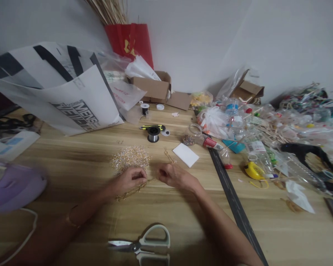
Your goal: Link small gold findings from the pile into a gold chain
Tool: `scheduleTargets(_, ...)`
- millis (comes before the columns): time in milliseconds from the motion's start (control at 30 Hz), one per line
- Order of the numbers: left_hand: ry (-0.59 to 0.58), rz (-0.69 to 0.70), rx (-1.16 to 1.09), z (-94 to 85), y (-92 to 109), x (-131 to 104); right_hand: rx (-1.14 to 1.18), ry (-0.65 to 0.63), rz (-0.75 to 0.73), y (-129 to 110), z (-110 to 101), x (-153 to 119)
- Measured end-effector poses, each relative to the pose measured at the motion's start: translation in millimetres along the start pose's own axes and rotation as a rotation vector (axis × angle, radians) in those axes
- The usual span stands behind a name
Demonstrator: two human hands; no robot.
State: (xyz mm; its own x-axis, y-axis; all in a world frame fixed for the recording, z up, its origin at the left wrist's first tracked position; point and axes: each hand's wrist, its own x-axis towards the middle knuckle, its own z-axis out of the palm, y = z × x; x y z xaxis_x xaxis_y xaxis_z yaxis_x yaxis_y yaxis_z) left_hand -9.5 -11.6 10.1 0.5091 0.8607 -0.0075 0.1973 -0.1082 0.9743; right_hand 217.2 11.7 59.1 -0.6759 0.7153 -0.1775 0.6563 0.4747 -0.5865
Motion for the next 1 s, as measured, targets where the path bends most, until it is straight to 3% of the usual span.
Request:
scheduleTargets(300, -0.001, -0.006, 0.092, -0.2, 8.9, -2.2, -0.2, -0.004, -0.072, -7.9, -6.2, -7.2)
scheduleTargets(600, 0.074, 0.176, 0.043, 2.0, 0.4, -0.1, -0.229, 0.006, -0.093, -11.0, -8.5, -7.1)
scheduleTargets(1000, 0.073, -0.07, -0.193, 9.1, 2.1, 0.2, -0.198, 0.033, -0.142, -17.7, -9.4, -8.1)
